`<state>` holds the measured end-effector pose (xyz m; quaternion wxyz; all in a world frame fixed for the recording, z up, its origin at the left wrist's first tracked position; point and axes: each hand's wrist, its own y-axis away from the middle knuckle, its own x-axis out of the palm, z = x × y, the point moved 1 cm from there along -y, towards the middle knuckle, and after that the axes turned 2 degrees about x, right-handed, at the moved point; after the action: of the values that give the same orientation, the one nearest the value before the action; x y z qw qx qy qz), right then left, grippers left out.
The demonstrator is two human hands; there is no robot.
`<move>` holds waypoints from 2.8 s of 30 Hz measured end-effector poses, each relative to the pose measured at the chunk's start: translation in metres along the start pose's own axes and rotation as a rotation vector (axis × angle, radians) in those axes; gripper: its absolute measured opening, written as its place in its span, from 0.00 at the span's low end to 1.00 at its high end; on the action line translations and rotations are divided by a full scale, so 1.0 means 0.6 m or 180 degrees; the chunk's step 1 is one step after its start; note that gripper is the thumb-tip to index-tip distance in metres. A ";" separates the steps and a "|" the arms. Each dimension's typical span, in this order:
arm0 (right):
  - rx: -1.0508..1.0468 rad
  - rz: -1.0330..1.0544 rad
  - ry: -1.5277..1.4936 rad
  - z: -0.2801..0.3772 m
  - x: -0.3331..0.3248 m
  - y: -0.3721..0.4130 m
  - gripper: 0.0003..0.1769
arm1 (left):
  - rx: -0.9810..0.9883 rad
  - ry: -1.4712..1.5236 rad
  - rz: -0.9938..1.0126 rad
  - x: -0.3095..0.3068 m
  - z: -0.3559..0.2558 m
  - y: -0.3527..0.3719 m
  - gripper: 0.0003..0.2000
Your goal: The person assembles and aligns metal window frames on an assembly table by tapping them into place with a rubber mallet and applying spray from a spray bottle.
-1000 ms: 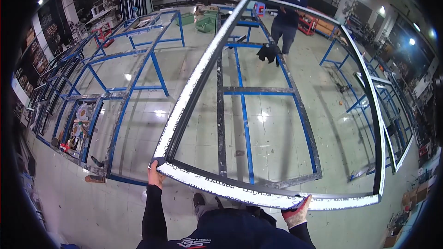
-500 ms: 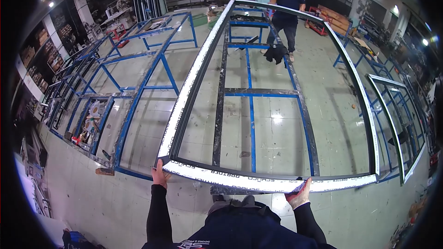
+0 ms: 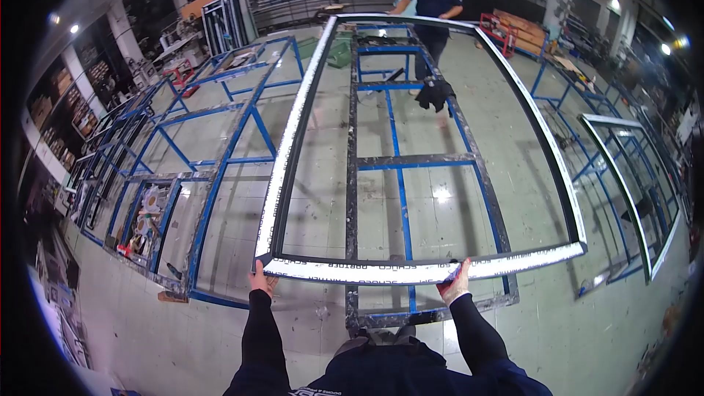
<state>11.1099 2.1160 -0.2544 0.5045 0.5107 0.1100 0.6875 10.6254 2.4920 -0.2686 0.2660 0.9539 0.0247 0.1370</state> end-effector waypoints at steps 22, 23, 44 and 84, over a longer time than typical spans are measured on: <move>-0.0639 -0.0408 0.0099 -0.071 0.013 -0.001 0.34 | -0.0408 0.0016 0.0262 -0.032 0.024 -0.016 0.42; -0.0637 -0.0342 0.0174 -0.077 0.007 -0.003 0.35 | -0.0413 0.0001 0.0280 -0.031 0.022 -0.014 0.42; -0.0581 -0.0707 0.0656 -0.127 0.038 0.022 0.34 | -0.0437 0.0062 0.0375 -0.041 0.044 -0.043 0.50; -0.0464 -0.0839 0.1430 -0.102 0.047 0.017 0.39 | -0.0258 -0.0067 0.0189 -0.027 0.053 -0.049 0.43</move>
<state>11.0553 2.1562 -0.2589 0.5881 0.2889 0.2349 0.7180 10.6194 2.4996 -0.3136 0.3005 0.9440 -0.0120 0.1357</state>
